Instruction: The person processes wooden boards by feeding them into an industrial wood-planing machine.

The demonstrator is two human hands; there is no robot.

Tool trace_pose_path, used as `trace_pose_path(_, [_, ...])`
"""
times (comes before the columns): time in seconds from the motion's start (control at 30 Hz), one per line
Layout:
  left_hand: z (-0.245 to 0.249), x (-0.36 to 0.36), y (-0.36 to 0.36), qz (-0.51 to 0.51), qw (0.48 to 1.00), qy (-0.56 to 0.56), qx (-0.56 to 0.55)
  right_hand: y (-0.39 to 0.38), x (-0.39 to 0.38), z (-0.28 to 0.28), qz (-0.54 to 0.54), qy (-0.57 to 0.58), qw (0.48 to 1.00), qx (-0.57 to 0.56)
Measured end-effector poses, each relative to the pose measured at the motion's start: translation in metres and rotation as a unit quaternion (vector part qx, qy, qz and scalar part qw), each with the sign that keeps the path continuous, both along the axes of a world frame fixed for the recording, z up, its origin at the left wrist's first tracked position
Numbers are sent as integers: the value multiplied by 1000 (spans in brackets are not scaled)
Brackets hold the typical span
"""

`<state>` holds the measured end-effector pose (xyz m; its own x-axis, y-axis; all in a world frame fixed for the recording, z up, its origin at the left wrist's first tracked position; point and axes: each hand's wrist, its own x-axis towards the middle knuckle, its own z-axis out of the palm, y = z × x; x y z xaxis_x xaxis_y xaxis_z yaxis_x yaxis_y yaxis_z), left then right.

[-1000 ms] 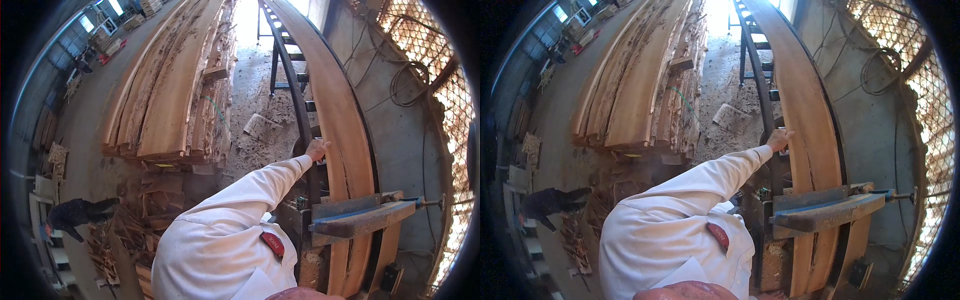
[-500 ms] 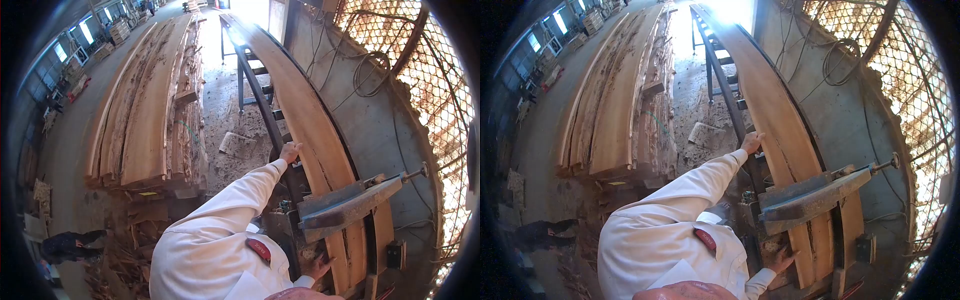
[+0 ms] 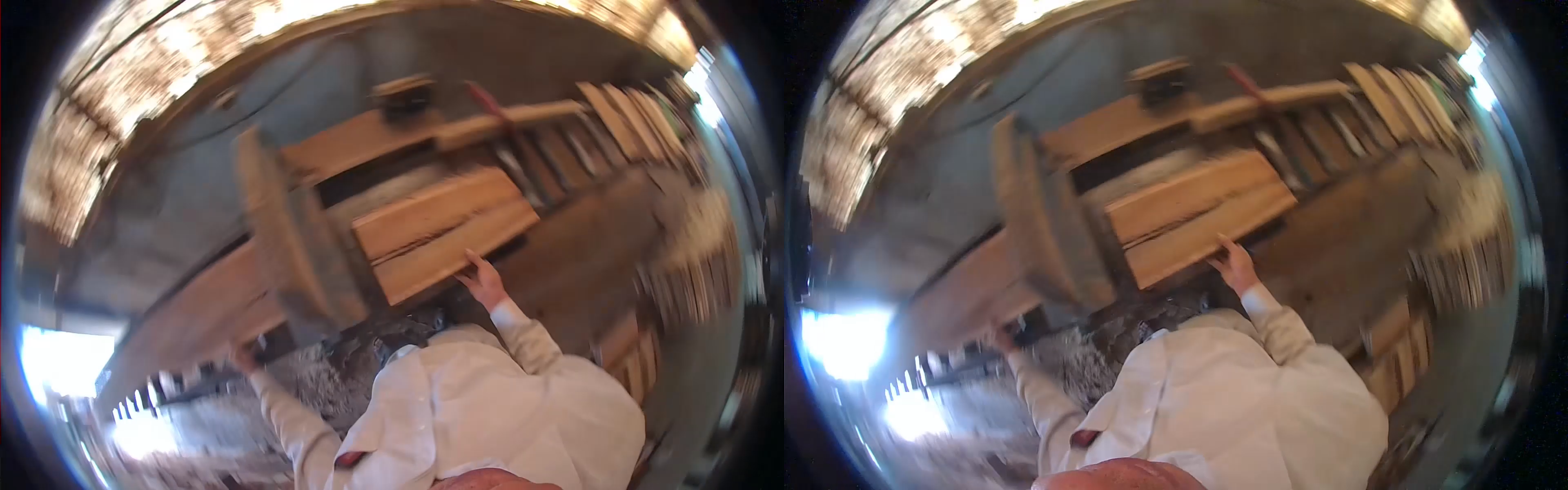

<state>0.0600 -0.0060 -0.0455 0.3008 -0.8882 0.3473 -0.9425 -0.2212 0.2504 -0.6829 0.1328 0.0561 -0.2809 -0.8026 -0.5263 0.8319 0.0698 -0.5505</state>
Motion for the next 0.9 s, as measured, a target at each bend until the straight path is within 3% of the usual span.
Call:
trace_pose_path(0.03, [5,18,-5,10,999,-30,10,2,-14,16,-25,45,999,12])
trace_pose_path(0.07, [20,1,-4,77,976,-171,109,0,-36,24,-41,50,997,33])
trace_pose_path(0.1, [28,-6,-5,89,989,-73,94,1,-60,28,-65,72,995,38])
trace_pose_path(0.13, [33,-6,-1,106,988,101,53,8,-77,32,-78,95,992,39])
trace_pose_path(0.17, [39,-14,0,140,944,299,3,9,-101,33,-88,116,988,41])
trace_pose_path(0.2, [45,-25,1,175,893,413,-19,8,-124,33,-110,123,986,37])
trace_pose_path(0.23, [57,-36,0,207,848,486,-35,5,-147,36,-131,130,982,33])
trace_pose_path(0.33, [87,-60,3,230,779,578,-76,-20,-235,33,-219,163,960,67])
trace_pose_path(0.37, [88,-57,5,222,780,581,-70,-29,-265,29,-250,172,948,95])
trace_pose_path(0.43, [82,-49,4,205,781,588,-59,-36,-304,35,-306,155,938,38])
trace_pose_path(0.53, [81,-42,9,129,861,490,-40,-61,-293,51,-424,359,832,14])
trace_pose_path(0.6, [84,-34,11,64,929,362,28,-61,-218,92,-293,605,735,91])
trace_pose_path(0.67, [91,-32,16,-11,980,167,107,-64,-179,61,-76,688,720,53])
trace_pose_path(0.73, [86,-23,16,-41,987,56,144,-62,-134,31,7,818,575,3])
trace_pose_path(0.77, [77,-18,12,-34,992,-12,117,-61,-127,23,20,825,565,24])
trace_pose_path(0.83, [76,-18,7,-27,989,-17,143,-60,-113,5,48,832,550,62])
trace_pose_path(0.9, [51,-9,1,-55,976,204,54,-61,-106,-5,33,843,524,120])
